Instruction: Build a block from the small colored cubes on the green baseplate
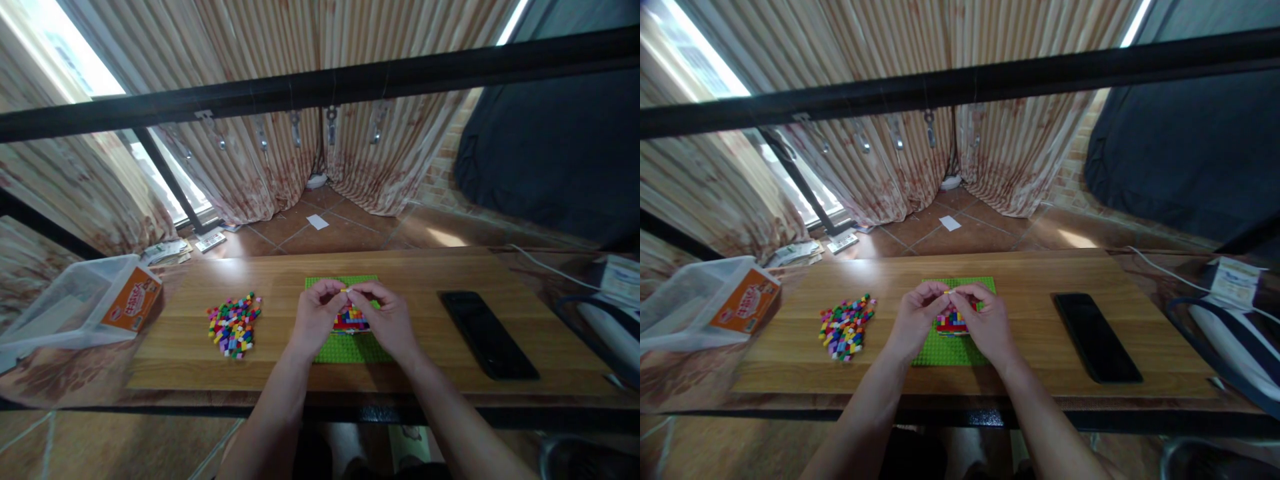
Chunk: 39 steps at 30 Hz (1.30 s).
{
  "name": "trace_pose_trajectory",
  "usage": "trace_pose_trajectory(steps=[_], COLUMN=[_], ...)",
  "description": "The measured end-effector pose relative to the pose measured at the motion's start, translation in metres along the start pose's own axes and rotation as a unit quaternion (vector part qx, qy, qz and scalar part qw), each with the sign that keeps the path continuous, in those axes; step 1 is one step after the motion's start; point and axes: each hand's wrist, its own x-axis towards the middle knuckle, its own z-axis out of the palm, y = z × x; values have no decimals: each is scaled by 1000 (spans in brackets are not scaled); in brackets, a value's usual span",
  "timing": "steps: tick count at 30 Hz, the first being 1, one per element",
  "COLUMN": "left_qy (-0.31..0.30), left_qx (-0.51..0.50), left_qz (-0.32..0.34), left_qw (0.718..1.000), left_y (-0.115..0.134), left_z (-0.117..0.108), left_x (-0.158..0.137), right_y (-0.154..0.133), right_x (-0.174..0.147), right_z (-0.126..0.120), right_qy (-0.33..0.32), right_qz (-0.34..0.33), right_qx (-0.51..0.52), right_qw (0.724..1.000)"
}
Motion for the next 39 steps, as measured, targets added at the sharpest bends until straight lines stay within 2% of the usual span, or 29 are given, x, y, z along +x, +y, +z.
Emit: trace_pose_trajectory(steps=[8, 15, 18, 21, 25, 32, 39], left_qy=[-42, -51, -16, 51, 116, 110, 106], left_qx=[86, 101, 100, 109, 158, 213, 245], left_qz=[59, 49, 40, 19, 7, 8, -3], left_qw=[994, 992, 994, 993, 981, 971, 964], left_y=[2, 3, 0, -8, -21, -28, -26], left_z=[2, -1, -5, -13, -23, -25, -24], left_x=[-2, -2, 0, 6, 15, 17, 15], right_y=[2, 2, 6, 12, 19, 25, 25], right_x=[4, 5, 10, 14, 14, 10, 10], right_z=[-6, -8, -16, -29, -37, -33, -28], right_qy=[-41, -27, 10, 41, -6, -47, -32], right_qz=[81, 121, 109, 67, 9, -13, 5], right_qx=[95, 135, 88, -33, -157, -230, -241], right_qw=[991, 983, 990, 996, 988, 972, 970])
